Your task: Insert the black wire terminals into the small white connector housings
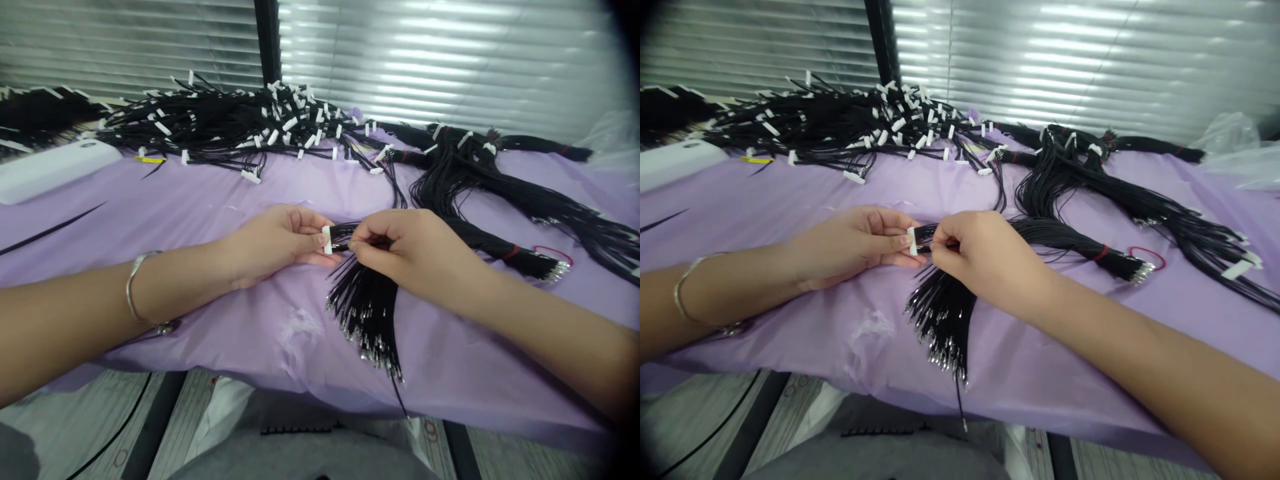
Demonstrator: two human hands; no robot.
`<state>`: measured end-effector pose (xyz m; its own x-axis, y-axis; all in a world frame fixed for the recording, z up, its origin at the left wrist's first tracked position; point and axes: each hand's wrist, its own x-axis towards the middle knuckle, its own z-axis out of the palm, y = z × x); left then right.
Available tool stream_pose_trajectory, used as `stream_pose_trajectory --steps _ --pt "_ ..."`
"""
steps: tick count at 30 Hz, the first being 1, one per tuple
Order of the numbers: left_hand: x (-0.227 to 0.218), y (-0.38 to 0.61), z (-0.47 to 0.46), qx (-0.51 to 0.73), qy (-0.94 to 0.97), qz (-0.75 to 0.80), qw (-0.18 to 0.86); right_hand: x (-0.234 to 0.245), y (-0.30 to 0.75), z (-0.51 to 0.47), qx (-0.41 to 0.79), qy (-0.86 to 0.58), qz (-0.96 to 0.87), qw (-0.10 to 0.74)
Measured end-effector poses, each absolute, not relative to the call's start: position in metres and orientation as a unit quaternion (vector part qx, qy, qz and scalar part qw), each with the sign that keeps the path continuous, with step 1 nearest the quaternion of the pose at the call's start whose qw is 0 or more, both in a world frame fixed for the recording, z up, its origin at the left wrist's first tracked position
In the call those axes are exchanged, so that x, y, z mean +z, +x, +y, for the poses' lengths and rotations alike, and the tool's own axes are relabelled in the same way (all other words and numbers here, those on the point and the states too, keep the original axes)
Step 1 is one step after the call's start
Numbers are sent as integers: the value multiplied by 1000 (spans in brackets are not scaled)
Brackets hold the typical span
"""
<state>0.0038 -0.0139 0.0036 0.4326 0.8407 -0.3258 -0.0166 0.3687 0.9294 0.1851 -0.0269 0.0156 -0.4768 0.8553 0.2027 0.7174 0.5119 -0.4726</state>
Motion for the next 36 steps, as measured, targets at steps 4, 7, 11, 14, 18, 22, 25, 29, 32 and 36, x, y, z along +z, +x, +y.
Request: stream_pose_trajectory --steps 4,7,11,14,18,22,25,29,32,36 --pt "2 4 -13 303 482 431 700 15 183 -27 163 -472 -841 207" --pt "2 5 -13 297 489 433 697 13 182 -27 166 -476 -838 207" --pt "2 5 -14 295 490 435 696 11 182 -24 186 -456 -847 202" --pt "2 5 -14 288 493 429 700 11 184 -23 194 -445 -851 199" --pt "1 3 -12 288 487 424 708 13 185 -23 202 -447 -848 201" --pt "1 3 -12 283 492 418 710 11 183 -25 214 -460 -837 203" --pt "0 3 -12 286 501 418 701 5 180 -26 200 -465 -832 225" --pt "-2 4 -13 301 503 410 698 -4 177 -27 161 -448 -840 262" --pt "-2 5 -14 313 501 412 694 -8 174 -28 135 -434 -851 263" --pt "-3 3 -14 319 500 401 698 -11 169 -30 31 -407 -883 232"
